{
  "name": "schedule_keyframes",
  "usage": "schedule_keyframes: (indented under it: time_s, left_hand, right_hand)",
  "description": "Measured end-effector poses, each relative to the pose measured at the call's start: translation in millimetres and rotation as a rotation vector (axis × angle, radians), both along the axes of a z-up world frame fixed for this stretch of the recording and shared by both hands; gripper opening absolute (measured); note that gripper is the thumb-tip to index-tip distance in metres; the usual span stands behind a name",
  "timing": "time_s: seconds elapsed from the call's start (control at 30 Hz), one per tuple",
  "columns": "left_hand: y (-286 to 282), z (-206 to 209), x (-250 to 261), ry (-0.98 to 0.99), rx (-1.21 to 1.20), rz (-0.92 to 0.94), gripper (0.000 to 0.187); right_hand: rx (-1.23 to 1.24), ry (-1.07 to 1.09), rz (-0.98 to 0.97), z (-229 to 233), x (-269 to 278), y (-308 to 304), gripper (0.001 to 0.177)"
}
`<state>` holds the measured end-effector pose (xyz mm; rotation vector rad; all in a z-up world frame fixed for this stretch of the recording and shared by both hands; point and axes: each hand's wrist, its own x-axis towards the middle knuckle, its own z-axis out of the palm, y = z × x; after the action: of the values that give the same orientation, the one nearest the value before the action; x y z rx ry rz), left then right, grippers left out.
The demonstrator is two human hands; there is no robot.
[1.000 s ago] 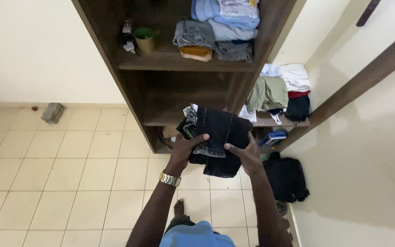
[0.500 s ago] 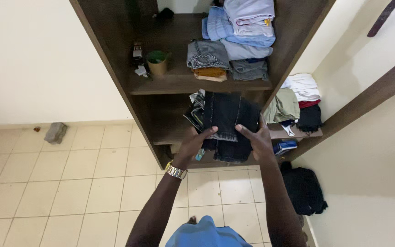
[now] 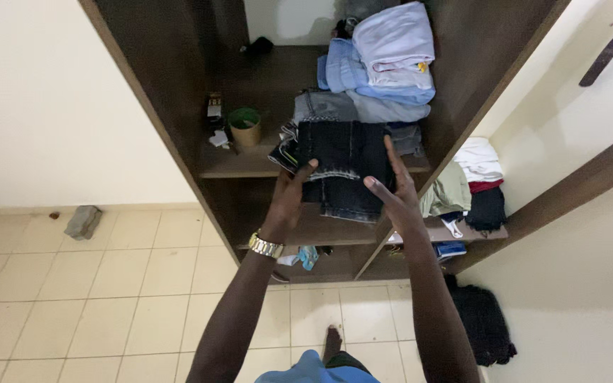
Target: The person takes several folded garments from a pile on a bed and places them onto a shelf in a wardrobe one by one.
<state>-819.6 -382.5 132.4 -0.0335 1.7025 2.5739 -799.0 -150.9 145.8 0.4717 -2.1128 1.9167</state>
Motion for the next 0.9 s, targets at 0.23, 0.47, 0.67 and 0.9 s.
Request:
schedule_keyframes:
  time_s: [0.23, 0.47, 0.67, 0.9]
  left_hand:
    - [8.9, 17.5, -55.6, -0.181, -0.084, 0.019, 0.098]
    - [27.8, 21.0, -118.0, 0.043, 0.067, -0.035, 0.097]
    - [34.1, 6.4, -168.1, 0.133, -0.218, 0.224, 0.1]
    - [22.5, -9.8, -200.5, 0.012, -0.165, 0.128, 0.094]
  right_hand:
    - [0.056, 0.043, 0.022, 13.8, -71.4, 7.6, 0.081]
    - [0.237, 0.195, 0.037, 2.2, -170.1, 24.3, 0.062]
    - [0.461, 0.241, -0.034, 1.0, -206.8, 31.1, 0.05]
    - [0.504, 0.553, -0.214, 20.6, -223.2, 1.9, 0.031]
